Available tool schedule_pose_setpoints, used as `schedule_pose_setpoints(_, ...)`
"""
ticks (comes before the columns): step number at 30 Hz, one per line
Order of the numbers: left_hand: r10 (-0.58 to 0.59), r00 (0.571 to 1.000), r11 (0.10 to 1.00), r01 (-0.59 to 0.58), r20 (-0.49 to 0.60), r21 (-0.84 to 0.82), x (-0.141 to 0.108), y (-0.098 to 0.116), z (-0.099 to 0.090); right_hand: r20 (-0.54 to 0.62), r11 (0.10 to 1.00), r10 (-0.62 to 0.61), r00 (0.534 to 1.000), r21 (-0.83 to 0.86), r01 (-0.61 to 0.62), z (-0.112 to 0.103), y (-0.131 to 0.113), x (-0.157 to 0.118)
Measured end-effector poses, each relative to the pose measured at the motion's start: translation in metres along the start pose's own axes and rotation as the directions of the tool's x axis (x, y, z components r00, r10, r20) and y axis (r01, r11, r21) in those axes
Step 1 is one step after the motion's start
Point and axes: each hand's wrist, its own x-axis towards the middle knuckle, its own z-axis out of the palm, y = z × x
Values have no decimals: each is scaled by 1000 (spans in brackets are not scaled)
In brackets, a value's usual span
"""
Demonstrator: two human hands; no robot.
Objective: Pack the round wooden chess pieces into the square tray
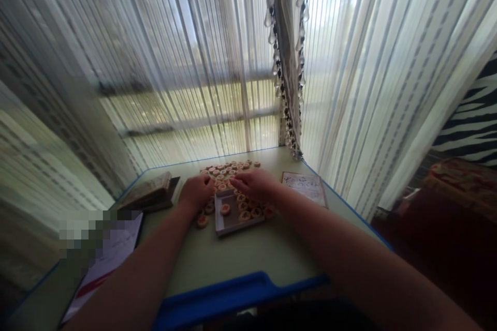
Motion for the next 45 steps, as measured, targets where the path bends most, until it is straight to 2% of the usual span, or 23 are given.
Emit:
schedule_pose_setpoints(4,21,1000,1000,-21,18,-2,1,0,1,-23,988,-139,990,-64,138,7,-4,2)
schedule_pose_setpoints(12,7,1000,1000,-7,18,10,-1,0,0,-7,957,-288,958,37,288,5,-30,-2)
schedule_pose_setpoints(15,0,1000,1000,0,0,5,1,0,0,3,969,-247,969,34,247,7,-37,-3)
schedule_pose_setpoints(20,3,1000,1000,-3,-30,-10,3,0,1,85,988,-152,985,45,149,13,-42,-1)
schedule_pose_setpoints(27,-6,999,1000,5,-41,-21,3,0,2,106,1000,-16,994,-23,19,16,-44,6)
schedule_pose_setpoints(31,-59,997,998,58,-58,-23,4,0,1,118,999,11,993,-39,-6,18,-45,7)
schedule_pose_setpoints(37,-105,993,994,103,-61,-37,4,0,0,68,992,75,995,-108,-68,14,-47,7)
schedule_pose_setpoints(45,-94,994,995,91,-58,-49,4,1,0,80,991,63,995,-120,-54,18,-41,9)
